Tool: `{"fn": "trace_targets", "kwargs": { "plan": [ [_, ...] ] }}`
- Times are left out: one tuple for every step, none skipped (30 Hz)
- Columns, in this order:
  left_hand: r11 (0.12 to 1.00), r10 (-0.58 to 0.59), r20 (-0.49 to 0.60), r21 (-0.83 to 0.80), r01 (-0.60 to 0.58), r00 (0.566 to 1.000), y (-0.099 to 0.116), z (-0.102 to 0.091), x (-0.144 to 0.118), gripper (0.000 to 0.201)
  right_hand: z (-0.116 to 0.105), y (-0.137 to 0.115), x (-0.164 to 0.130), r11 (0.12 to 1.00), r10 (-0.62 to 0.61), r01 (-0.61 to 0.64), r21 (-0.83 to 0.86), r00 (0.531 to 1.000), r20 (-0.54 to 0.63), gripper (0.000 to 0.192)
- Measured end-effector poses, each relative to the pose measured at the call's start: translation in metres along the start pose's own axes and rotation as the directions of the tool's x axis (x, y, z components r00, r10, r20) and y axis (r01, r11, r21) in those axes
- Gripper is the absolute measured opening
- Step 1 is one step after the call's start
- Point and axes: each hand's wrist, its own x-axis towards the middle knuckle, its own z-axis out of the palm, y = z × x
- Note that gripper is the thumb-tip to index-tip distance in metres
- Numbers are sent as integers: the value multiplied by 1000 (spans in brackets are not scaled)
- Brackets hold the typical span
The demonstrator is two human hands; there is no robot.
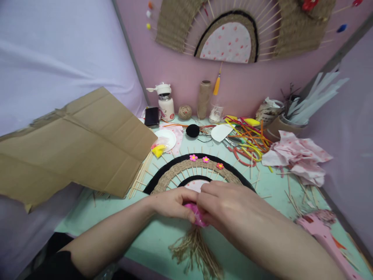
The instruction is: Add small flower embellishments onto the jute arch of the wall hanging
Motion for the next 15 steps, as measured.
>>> {"fn": "trace_targets", "kwargs": {
  "plan": [
    [999,18,-8,40,-17,1000,1,0,0,47,0,0,2,1000,22,-22,2,1000,7,10],
    [997,28,-8,71,-27,1000,2,0,-1,46,0,0,4,999,46,-46,1,999,13,10],
    [995,30,-4,97,-30,1000,2,0,-1,45,1,0,7,998,64,-64,-2,998,17,12],
    [992,28,0,120,-27,1000,2,0,-1,44,2,1,9,997,77,-77,-9,997,23,14],
    [990,23,1,140,-23,1000,1,0,-1,43,3,2,11,996,87,-87,-20,996,32,15],
    [988,18,-1,156,-18,1000,-1,-1,-2,41,3,3,13,995,95,-94,-33,995,41,16],
    [986,13,-6,168,-11,1000,-2,-1,-2,39,4,4,15,994,102,-100,-48,994,47,17],
    [984,5,-13,177,-2,1000,-3,-2,-2,38,4,5,17,992,112,-109,-64,993,49,18],
    [982,-3,-25,186,7,1000,-4,-3,-2,36,5,5,18,989,126,-121,-83,991,50,17],
    [980,-7,-43,196,15,999,-5,-4,-2,35,5,5,20,985,142,-136,-103,989,51,17],
    [978,-5,-67,207,19,998,-5,-4,-2,34,6,5,22,980,159,-152,-128,986,45,16],
    [977,4,-95,213,16,995,-5,-5,-1,33,7,5,24,973,178,-171,-156,984,32,16],
    [977,21,-127,214,7,992,-4,-6,-1,32,9,4,26,965,193,-188,-185,981,12,15],
    [977,42,-161,212,-7,986,-4,-7,0,32,11,4,29,956,206,-204,-212,979,-16,14],
    [977,63,-197,210,-21,978,-3,-7,0,32,12,3,32,947,216,-221,-231,975,-45,13]
  ]
}}
